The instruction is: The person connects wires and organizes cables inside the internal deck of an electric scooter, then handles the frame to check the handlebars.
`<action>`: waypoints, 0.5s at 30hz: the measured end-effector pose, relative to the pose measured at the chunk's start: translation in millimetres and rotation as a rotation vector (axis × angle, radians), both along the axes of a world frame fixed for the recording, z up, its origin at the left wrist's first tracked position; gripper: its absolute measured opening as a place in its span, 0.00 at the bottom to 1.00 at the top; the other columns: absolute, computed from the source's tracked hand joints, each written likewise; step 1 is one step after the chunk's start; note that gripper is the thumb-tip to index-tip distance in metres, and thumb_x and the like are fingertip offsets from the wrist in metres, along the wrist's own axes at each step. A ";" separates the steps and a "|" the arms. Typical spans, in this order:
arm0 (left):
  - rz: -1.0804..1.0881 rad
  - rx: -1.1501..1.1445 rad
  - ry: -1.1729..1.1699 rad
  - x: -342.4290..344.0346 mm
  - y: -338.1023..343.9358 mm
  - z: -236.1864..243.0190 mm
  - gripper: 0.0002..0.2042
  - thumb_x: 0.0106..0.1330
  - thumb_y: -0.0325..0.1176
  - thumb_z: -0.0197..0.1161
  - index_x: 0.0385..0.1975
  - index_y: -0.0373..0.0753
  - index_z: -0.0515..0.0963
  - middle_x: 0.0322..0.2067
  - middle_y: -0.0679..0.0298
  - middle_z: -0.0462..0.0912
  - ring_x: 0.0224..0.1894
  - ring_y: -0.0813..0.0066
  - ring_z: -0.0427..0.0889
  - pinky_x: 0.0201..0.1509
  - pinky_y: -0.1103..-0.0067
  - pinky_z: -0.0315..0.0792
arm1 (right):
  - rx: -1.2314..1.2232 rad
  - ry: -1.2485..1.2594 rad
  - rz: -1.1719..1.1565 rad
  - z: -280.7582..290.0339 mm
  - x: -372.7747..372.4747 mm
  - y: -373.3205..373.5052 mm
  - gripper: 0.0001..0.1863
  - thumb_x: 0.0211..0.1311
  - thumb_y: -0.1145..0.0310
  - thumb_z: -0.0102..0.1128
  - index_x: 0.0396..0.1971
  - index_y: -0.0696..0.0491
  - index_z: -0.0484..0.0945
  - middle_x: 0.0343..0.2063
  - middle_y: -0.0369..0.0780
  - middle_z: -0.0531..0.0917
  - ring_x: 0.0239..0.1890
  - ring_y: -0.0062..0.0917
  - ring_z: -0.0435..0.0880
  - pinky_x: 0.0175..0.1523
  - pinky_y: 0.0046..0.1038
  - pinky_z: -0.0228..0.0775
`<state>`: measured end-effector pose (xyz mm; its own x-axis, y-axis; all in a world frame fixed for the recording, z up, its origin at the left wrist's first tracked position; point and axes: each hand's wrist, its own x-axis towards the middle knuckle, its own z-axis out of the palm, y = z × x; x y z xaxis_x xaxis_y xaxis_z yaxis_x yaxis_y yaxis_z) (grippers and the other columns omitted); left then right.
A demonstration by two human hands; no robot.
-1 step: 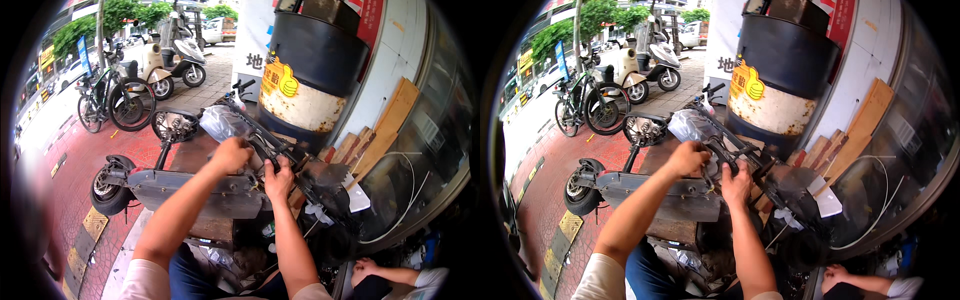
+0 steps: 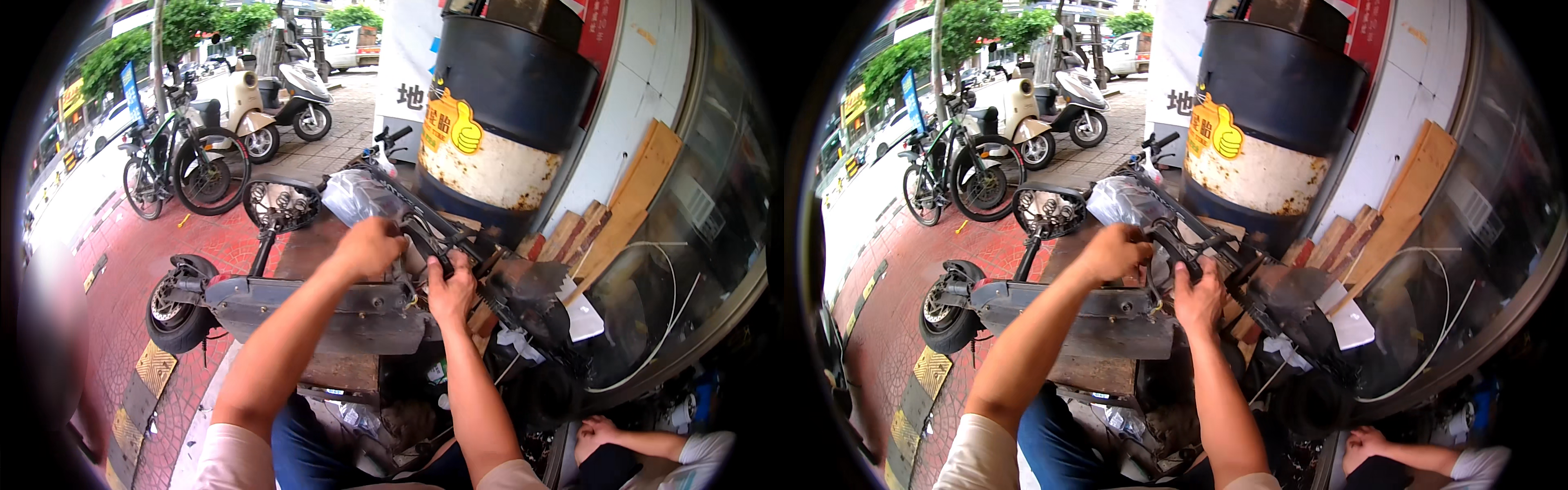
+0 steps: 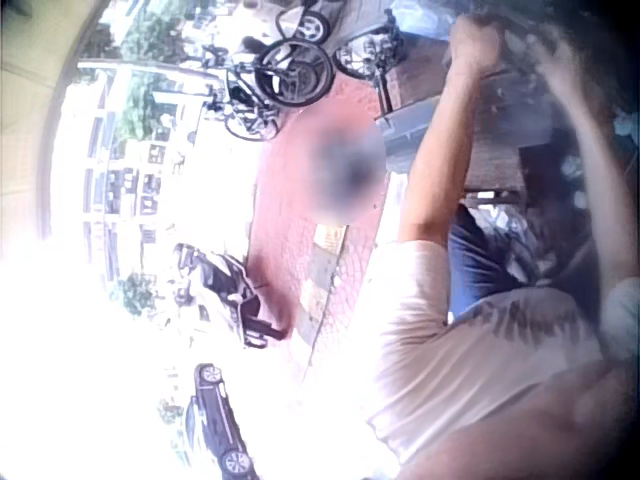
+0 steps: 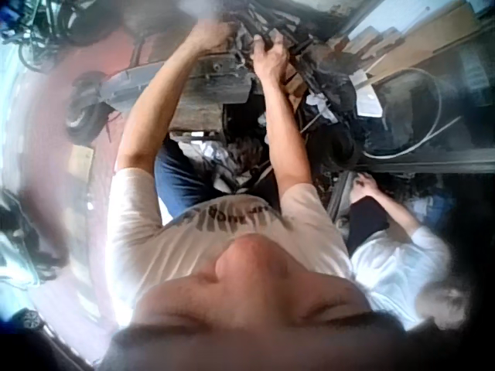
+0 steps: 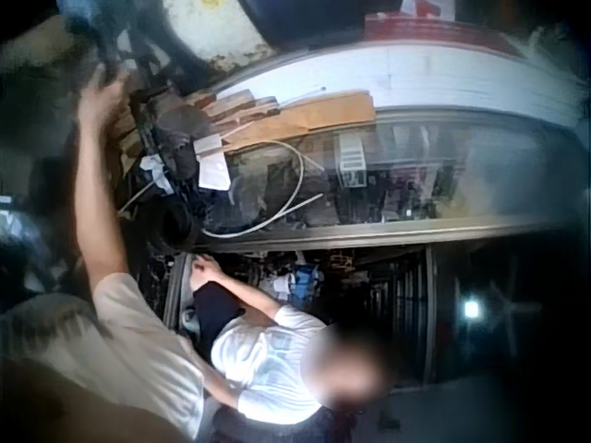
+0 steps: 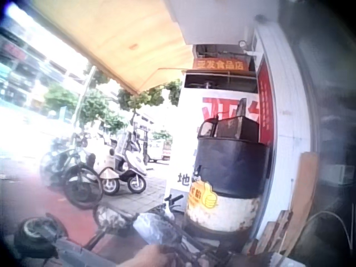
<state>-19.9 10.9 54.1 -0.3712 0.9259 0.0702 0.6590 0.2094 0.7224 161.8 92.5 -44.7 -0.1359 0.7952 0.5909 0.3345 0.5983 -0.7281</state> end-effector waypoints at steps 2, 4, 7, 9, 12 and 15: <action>0.118 -0.013 0.186 7.2 -15.4 43.1 0.19 0.70 0.43 0.69 0.46 0.29 0.86 0.36 0.49 0.92 0.36 0.62 0.93 0.48 0.69 0.84 | 0.052 0.022 -0.029 -3.8 1.1 2.9 0.26 0.68 0.54 0.70 0.52 0.61 0.81 0.42 0.56 0.88 0.47 0.56 0.87 0.55 0.50 0.76; 0.265 0.145 0.216 3.1 -18.0 73.7 0.22 0.69 0.43 0.71 0.52 0.30 0.84 0.43 0.47 0.92 0.47 0.55 0.92 0.55 0.65 0.83 | 0.023 0.025 -0.018 -1.6 1.7 1.3 0.25 0.68 0.55 0.70 0.52 0.60 0.81 0.43 0.55 0.88 0.48 0.55 0.86 0.56 0.49 0.75; 0.370 0.567 0.337 -33.8 -7.4 94.0 0.31 0.68 0.46 0.69 0.66 0.35 0.75 0.56 0.42 0.86 0.59 0.45 0.86 0.64 0.59 0.78 | -0.013 0.019 -0.008 3.4 0.0 -3.3 0.24 0.68 0.55 0.70 0.52 0.60 0.81 0.44 0.54 0.88 0.51 0.53 0.86 0.58 0.48 0.75; 0.415 0.706 0.434 -36.2 -6.0 105.3 0.31 0.68 0.43 0.69 0.69 0.36 0.72 0.59 0.44 0.83 0.62 0.44 0.82 0.67 0.58 0.75 | -0.007 0.012 -0.008 -2.1 -0.9 0.2 0.24 0.69 0.55 0.70 0.51 0.60 0.81 0.45 0.55 0.87 0.51 0.54 0.85 0.59 0.48 0.75; 0.426 0.808 0.635 -35.2 -1.3 96.0 0.27 0.66 0.39 0.69 0.65 0.38 0.76 0.60 0.49 0.79 0.64 0.45 0.76 0.67 0.56 0.74 | -0.033 0.037 0.023 3.0 3.3 -3.7 0.24 0.69 0.56 0.69 0.52 0.62 0.80 0.46 0.56 0.87 0.53 0.55 0.85 0.60 0.48 0.75; 0.382 0.773 0.800 -54.8 5.5 53.3 0.23 0.63 0.36 0.70 0.58 0.39 0.79 0.60 0.49 0.79 0.62 0.44 0.76 0.66 0.56 0.74 | -0.025 0.040 0.019 4.1 2.9 -5.0 0.25 0.69 0.56 0.69 0.52 0.63 0.80 0.47 0.57 0.87 0.53 0.55 0.85 0.61 0.48 0.75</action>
<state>-74.7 16.4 107.4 -0.2110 0.3730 0.9035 0.9719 0.1789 0.1531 164.6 87.4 -40.6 -0.1278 0.8075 0.5759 0.2935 0.5854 -0.7557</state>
